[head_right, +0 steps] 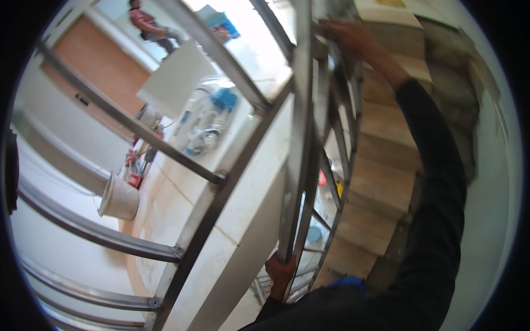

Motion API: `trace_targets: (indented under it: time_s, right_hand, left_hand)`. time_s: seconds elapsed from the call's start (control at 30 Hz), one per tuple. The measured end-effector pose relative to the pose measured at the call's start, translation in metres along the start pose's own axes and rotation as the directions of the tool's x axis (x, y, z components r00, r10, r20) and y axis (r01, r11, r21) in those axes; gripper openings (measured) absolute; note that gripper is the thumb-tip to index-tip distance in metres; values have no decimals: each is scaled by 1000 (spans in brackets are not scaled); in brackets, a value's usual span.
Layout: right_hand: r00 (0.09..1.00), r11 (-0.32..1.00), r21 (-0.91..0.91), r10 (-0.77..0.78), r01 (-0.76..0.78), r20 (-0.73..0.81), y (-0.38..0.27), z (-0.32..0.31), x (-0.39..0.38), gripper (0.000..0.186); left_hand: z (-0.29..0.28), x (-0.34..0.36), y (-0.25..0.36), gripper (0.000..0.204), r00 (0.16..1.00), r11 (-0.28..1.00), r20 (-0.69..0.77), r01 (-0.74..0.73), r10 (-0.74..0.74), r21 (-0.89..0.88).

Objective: Measure, position, and secure a metal handrail on a spiral staircase.

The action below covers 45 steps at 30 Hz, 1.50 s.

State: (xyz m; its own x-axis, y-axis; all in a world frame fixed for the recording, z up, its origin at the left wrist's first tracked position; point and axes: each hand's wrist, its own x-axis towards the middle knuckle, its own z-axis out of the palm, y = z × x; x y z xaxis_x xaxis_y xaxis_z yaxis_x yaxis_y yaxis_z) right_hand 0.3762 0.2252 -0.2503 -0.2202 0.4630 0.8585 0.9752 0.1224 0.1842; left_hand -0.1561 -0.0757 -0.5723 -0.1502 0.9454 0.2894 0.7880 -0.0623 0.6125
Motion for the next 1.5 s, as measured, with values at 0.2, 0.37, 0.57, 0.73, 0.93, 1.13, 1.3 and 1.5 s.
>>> trace_targets:
  time_s: [0.2, 0.37, 0.57, 0.73, 0.93, 1.13, 1.3, 1.5]
  right_hand:
    - [971, 975, 30, 215, -219, 102, 2, -12, 3, 34]
    - [991, 990, 49, 134, -136, 28, -8, -15, -13, 32]
    - [991, 989, 75, 127, -130, 40, -27, -11, -15, 23]
    - [973, 972, 34, 231, -232, 23, -27, -2, -10, 25]
    - [980, 978, 65, 197, -199, 33, -25, -11, -4, 23]
    - [983, 979, 88, 180, -182, 32, -20, 4, -19, 16]
    - [978, 977, 57, 205, -203, -32, -23, 12, -22, 20]
    - [961, 960, 71, 275, -272, -40, -27, 2, -18, 25]
  left_hand:
    - [7, -10, -10, 42, 991, 999, 132, -14, 10, 31]
    - [-3, -5, 0, 48, 990, 999, 134, -41, 42, -9]
    - [3, -2, -5, 51, 988, 994, 142, -70, 58, 86]
    - [6, -4, -8, 62, 985, 993, 149, -96, 85, 68]
    - [1, -4, -1, 61, 986, 994, 127, -107, 103, 19]
    - [-12, -3, 8, 57, 992, 994, 114, -41, 52, -99]
    - [-8, -3, 4, 56, 995, 987, 66, -63, 74, -151]
    - [-6, -4, 1, 54, 994, 982, 36, -101, 108, -161]
